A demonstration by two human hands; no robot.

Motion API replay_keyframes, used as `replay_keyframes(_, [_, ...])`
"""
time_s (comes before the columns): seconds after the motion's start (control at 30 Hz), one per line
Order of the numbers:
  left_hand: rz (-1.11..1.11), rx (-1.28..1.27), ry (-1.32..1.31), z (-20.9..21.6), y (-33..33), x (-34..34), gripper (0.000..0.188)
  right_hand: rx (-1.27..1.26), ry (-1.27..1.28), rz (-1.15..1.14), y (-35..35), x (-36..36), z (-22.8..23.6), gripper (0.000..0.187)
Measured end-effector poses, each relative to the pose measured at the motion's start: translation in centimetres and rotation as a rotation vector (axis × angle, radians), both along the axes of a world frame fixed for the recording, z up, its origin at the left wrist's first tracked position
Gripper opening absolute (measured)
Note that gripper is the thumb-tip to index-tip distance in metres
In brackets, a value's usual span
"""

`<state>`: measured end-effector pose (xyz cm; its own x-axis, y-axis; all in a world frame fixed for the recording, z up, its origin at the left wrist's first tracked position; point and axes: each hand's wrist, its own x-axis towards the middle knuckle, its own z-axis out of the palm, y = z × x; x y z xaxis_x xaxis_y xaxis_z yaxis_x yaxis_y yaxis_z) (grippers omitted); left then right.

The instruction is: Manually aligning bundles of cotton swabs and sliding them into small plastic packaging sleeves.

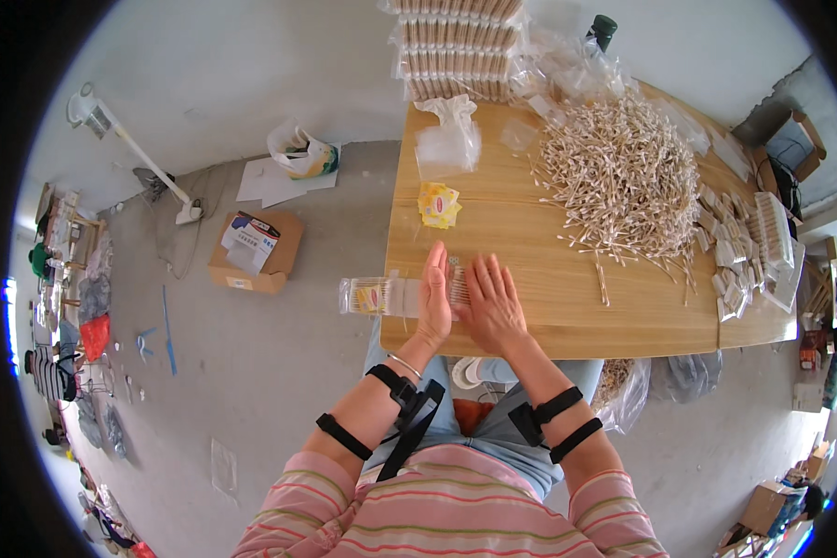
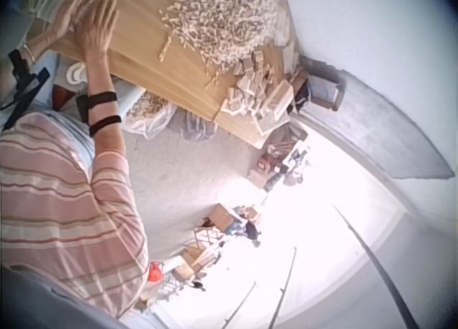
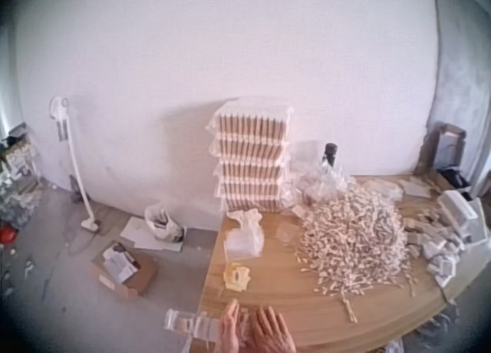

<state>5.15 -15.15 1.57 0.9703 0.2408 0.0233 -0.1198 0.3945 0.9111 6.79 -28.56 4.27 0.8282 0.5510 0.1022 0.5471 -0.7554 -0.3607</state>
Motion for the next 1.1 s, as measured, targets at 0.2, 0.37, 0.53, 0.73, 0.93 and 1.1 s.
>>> replay_keyframes(0.2, [-0.070,0.009,-0.012,0.6,0.4,0.1,0.074,-0.124,-0.049,0.058,-0.2,-1.6,0.6,0.074])
replay_keyframes(0.37, [-0.072,0.036,-0.006,0.2,0.6,0.0,0.075,-0.131,-0.069,0.079,0.0,-0.8,0.6,0.070])
replay_keyframes(0.53, [0.058,0.102,0.009,0.6,-0.3,0.2,0.080,0.416,0.103,-0.047,-0.8,0.7,-1.5,0.060])
replay_keyframes(0.73, [0.025,0.133,0.022,-0.1,0.1,0.2,0.082,1.053,0.307,-0.249,0.8,1.3,-1.5,0.049])
replay_keyframes(0.93, [-0.019,0.128,0.001,0.5,0.0,0.2,0.081,0.883,0.171,-0.223,0.6,1.2,-0.9,0.046])
replay_keyframes(1.1, [-0.004,0.027,0.007,0.4,0.0,0.2,0.077,0.173,-0.007,-0.058,0.3,0.8,-0.2,0.063])
